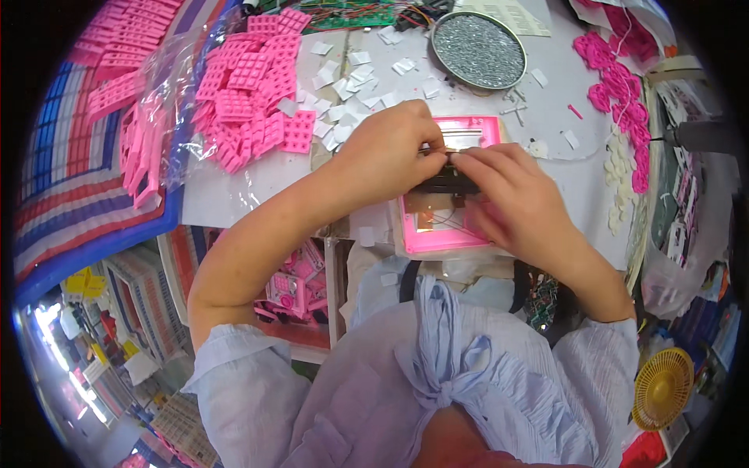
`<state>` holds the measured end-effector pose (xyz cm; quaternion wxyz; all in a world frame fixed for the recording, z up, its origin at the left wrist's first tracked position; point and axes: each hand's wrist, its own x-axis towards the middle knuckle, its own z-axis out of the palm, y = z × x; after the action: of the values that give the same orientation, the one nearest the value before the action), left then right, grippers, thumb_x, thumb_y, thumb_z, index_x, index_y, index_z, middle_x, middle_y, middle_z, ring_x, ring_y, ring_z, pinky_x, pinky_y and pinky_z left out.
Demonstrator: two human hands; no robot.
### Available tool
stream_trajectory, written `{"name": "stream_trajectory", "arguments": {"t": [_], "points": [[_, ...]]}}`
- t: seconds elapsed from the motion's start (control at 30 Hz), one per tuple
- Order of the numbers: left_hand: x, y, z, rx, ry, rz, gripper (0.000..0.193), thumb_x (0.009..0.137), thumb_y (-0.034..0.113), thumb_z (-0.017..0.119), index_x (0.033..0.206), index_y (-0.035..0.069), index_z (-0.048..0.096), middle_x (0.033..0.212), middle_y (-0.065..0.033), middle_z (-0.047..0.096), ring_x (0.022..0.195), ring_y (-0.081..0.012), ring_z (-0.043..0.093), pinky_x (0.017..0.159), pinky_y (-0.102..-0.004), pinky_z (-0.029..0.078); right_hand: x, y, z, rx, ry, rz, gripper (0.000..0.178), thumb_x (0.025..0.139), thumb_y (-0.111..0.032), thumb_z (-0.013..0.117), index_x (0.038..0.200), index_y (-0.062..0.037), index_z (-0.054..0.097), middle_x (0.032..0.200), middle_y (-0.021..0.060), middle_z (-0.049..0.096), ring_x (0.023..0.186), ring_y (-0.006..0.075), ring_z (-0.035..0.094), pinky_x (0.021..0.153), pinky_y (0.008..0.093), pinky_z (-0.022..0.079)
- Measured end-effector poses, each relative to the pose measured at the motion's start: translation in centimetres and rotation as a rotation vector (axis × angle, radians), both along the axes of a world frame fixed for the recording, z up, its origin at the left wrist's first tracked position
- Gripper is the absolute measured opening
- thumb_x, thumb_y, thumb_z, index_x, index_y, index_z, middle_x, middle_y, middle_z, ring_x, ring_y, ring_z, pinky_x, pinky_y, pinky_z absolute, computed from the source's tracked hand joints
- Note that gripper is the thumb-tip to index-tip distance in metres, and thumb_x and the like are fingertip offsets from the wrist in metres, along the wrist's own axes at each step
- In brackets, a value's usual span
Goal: Assembling components into a pink toy housing, including a circuit board and buttons, using an electric screwdriver.
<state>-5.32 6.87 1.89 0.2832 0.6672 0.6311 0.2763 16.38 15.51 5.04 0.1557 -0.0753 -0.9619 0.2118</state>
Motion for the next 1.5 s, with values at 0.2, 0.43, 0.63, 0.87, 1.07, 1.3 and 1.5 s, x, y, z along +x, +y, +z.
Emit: {"name": "stream_trajectory", "arguments": {"t": [0.2, 0.43, 0.63, 0.87, 1.07, 1.3, 1.5], "points": [[-2.5, 4.1, 1.4, 0.163, 0.206, 0.173, 0.021, 0.087, 0.022, 0.072, 0.091, 0.001, 0.073, 0.084, -0.0117, 0.066, 0.075, -0.0302, 0.063, 0.068, -0.0409, 0.049, 7.1, 6.9, 1.3, -0.033, 0.817, -0.501, 0.026, 0.085, 0.012, 0.062, 0.109, 0.0028, 0.067, 0.099, 0.0171, 0.07, 0.094, 0.0289, 0.067, 0.086, 0.0416, 0.054], [-1.9, 15.8, -4.7, 0.218, 0.663, -0.059, 0.018, 0.087, 0.031, 0.066, 0.088, 0.016, 0.076, 0.089, -0.0064, 0.072, 0.094, -0.0261, 0.069, 0.08, -0.0484, 0.048, 2.8, 22.9, 2.4, -1.137, 0.644, -0.015, 0.045, 0.101, -0.024, 0.051, 0.136, 0.0024, 0.05, 0.121, 0.0194, 0.064, 0.119, 0.0331, 0.06, 0.105, 0.0459, 0.045], [-1.7, 15.3, -4.2, 0.339, 0.73, 0.07, 0.022, 0.089, 0.027, 0.057, 0.084, 0.012, 0.074, 0.087, -0.0095, 0.073, 0.089, -0.0294, 0.068, 0.084, -0.0501, 0.046, -5.6, 14.3, 6.4, -0.802, 0.454, -0.02, 0.047, 0.094, -0.017, 0.068, 0.134, 0.0014, 0.052, 0.1, 0.0138, 0.07, 0.091, 0.02, 0.069, 0.081, 0.0332, 0.056], [-1.9, 15.7, -2.0, 0.042, 0.731, 0.099, 0.038, 0.098, 0.038, 0.049, 0.086, 0.014, 0.076, 0.091, -0.0127, 0.075, 0.093, -0.0327, 0.07, 0.091, -0.0507, 0.048, -6.7, 10.4, 5.5, -1.068, 0.625, 0.168, 0.049, 0.09, -0.012, 0.069, 0.133, 0.0013, 0.051, 0.094, 0.0127, 0.069, 0.088, 0.0215, 0.069, 0.083, 0.0366, 0.057], [0.8, 3.4, 2.2, 0.577, 0.403, 0.026, 0.016, 0.081, 0.024, 0.076, 0.088, 0.013, 0.066, 0.089, -0.0027, 0.07, 0.079, -0.0224, 0.063, 0.08, -0.0414, 0.038, -1.9, 6.2, 3.0, -1.114, 0.707, 0.229, 0.05, 0.098, -0.019, 0.058, 0.143, -0.0081, 0.04, 0.078, 0.0034, 0.053, 0.067, 0.015, 0.051, 0.064, 0.0344, 0.047], [4.3, -3.9, 0.2, 0.434, 0.07, 0.119, 0.016, 0.079, 0.014, 0.078, 0.089, 0.014, 0.066, 0.09, 0.0012, 0.07, 0.082, -0.0201, 0.064, 0.083, -0.0391, 0.034, -2.1, 0.6, 4.1, -1.121, 0.706, 0.228, 0.037, 0.098, -0.029, 0.066, 0.125, -0.0145, 0.046, 0.061, -0.0036, 0.046, 0.055, 0.0113, 0.046, 0.053, 0.0298, 0.042], [4.5, -4.2, 0.1, 0.468, -0.042, 0.152, 0.017, 0.077, 0.013, 0.079, 0.089, 0.013, 0.067, 0.087, 0.0015, 0.069, 0.08, -0.0201, 0.064, 0.082, -0.0384, 0.034, -2.9, -0.4, 3.6, -1.105, 0.717, 0.249, 0.034, 0.097, -0.029, 0.068, 0.118, -0.0143, 0.046, 0.061, -0.0033, 0.046, 0.053, 0.0121, 0.046, 0.049, 0.0305, 0.04]]}}
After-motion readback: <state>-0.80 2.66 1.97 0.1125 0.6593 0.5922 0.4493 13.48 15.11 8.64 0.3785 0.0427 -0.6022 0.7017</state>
